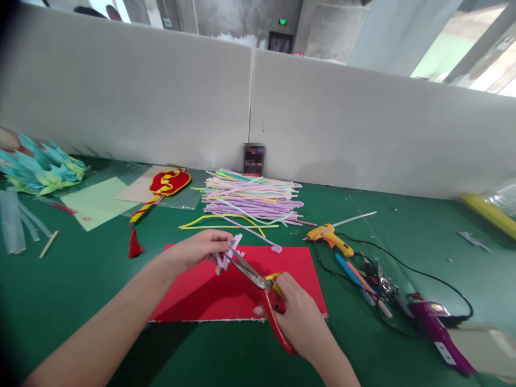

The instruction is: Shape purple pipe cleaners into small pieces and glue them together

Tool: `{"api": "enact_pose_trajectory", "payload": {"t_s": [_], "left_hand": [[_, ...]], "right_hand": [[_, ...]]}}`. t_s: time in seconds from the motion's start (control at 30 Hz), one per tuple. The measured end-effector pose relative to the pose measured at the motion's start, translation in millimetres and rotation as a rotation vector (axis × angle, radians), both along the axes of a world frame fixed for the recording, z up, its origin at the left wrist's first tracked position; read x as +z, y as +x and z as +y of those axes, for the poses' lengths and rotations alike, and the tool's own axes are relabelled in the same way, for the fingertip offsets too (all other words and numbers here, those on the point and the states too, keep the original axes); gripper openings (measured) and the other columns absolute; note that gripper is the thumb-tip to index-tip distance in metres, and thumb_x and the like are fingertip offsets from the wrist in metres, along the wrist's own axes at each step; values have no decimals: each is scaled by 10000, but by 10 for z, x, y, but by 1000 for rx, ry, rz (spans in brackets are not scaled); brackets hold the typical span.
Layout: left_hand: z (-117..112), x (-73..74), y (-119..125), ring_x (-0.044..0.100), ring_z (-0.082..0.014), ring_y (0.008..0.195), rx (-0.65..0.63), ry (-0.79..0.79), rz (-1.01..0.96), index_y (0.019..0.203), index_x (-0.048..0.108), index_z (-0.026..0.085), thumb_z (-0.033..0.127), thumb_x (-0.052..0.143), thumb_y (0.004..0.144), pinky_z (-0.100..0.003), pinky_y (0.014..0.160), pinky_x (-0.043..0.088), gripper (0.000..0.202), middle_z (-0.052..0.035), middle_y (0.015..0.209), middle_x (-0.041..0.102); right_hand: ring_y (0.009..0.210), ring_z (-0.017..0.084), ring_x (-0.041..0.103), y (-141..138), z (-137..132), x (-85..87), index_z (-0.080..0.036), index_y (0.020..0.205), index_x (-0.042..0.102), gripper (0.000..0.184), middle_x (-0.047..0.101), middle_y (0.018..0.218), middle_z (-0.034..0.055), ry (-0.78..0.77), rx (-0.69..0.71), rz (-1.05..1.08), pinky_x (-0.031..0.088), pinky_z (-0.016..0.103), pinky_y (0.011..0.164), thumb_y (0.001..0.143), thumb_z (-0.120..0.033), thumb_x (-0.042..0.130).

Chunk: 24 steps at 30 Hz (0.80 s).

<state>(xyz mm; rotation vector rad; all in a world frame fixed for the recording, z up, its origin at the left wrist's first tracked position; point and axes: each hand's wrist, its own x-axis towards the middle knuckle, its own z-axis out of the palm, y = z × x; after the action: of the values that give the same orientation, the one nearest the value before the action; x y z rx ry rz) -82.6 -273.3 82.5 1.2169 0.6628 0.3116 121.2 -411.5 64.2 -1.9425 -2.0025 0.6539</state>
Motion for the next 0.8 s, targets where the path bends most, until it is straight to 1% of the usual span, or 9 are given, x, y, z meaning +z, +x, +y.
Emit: {"api": "enact_pose_trajectory", "payload": {"t_s": [0.17,0.27,0.4,0.53,0.67,0.8], "left_hand": [[9,30,-22,583,-103,491,31,13,-77,664,532,140,284,564,776,-208,486,486,185,-9,578,618],[15,60,-40,578,-98,476,23,5,-103,669,533,139,290,564,779,-198,474,480,189,-5,565,616],[4,71,-42,590,-102,487,-5,-16,-89,667,541,133,286,560,782,-198,486,488,193,-11,565,619],[-14,50,-24,593,-104,482,-39,-53,-77,662,533,133,281,557,781,-191,461,478,192,-17,581,623],[-27,45,3,557,-92,438,-7,-52,-34,642,519,135,279,578,758,-205,461,487,194,2,543,594],[-49,78,15,539,-94,443,3,-26,21,605,514,134,288,597,734,-223,463,491,218,17,529,556]], "right_hand": [[575,134,448,47,0,15,-223,690,389,216,485,710,-12,30,-42,-18,360,217,521,747,-381,526],[563,128,436,92,1,-2,-224,668,373,240,474,690,-20,19,-51,-26,358,213,516,744,-389,531],[558,127,437,75,10,-22,-224,667,374,249,473,687,-24,1,-34,-26,348,214,505,742,-399,534],[567,128,446,17,13,-14,-225,674,366,235,473,686,-27,-13,-27,-3,346,213,509,751,-380,525],[585,127,471,-10,0,15,-225,700,397,187,492,730,-19,0,14,14,350,215,516,745,-348,530],[584,126,487,-15,-7,38,-223,687,398,189,505,761,-12,40,28,-24,346,221,509,729,-336,544]]}}
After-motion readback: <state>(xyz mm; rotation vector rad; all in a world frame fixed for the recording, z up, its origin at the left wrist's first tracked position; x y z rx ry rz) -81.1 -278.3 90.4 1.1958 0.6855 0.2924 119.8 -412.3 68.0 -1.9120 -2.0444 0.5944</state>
